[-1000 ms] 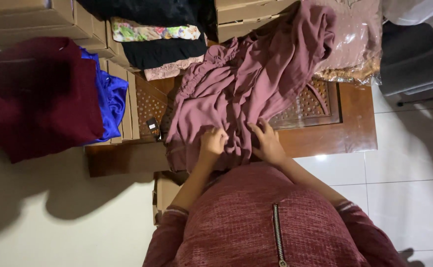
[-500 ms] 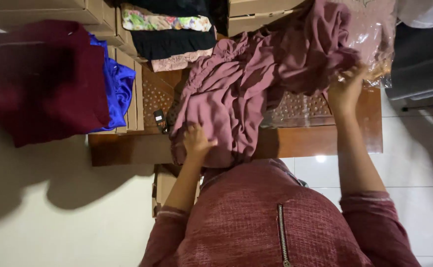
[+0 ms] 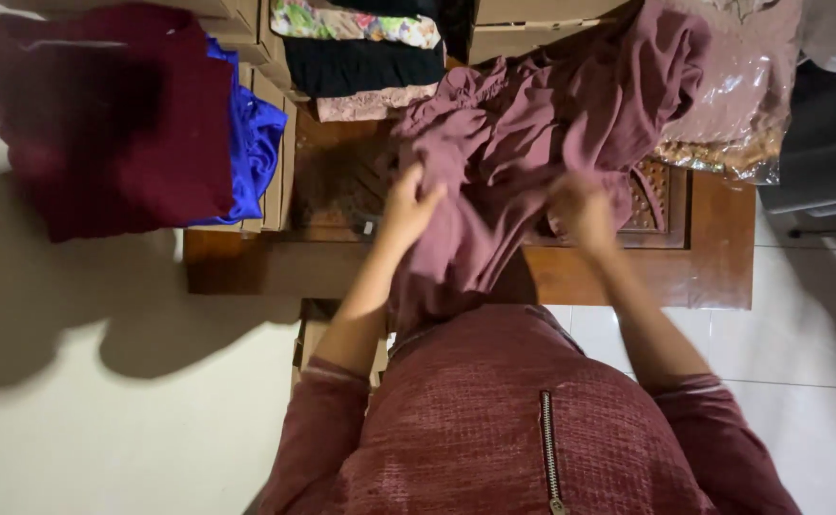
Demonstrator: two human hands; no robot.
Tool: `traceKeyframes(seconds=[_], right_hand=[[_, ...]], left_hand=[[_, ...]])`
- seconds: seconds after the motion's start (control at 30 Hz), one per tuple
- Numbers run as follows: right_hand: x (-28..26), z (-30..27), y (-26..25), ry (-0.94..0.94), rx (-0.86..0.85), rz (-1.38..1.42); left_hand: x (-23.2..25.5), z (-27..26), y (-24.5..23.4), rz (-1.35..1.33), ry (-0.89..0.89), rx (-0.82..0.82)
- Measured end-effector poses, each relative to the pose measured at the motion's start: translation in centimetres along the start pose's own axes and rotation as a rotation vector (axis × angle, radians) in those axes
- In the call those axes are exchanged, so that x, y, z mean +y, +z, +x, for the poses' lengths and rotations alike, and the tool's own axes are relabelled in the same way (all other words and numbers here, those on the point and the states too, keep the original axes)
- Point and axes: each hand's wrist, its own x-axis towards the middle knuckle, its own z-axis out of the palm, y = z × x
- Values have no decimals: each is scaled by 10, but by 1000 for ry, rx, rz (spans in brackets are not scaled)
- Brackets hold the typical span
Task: Folding various pieces of clothing and placing them into plastic packaging.
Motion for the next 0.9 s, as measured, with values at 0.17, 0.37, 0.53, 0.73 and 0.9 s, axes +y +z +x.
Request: traceKeyframes(seconds=[0.17, 0.37, 0.53, 0.73, 0.9], right_hand=[[-11, 24, -86, -301, 516, 372], [-17, -42, -11, -422, 503, -490], [-40, -85, 56, -222, 157, -496], [-85, -74, 55, -330, 20, -431], [-67, -61, 32, -374, 153, -250]], left_hand=[[33, 51, -16, -578, 224, 36], [-85, 9, 19, -137, 197, 232], [-156, -63, 82, 78, 53, 166], [-113, -47, 88, 175, -92, -38], [-66, -24, 32, -123, -224, -258]])
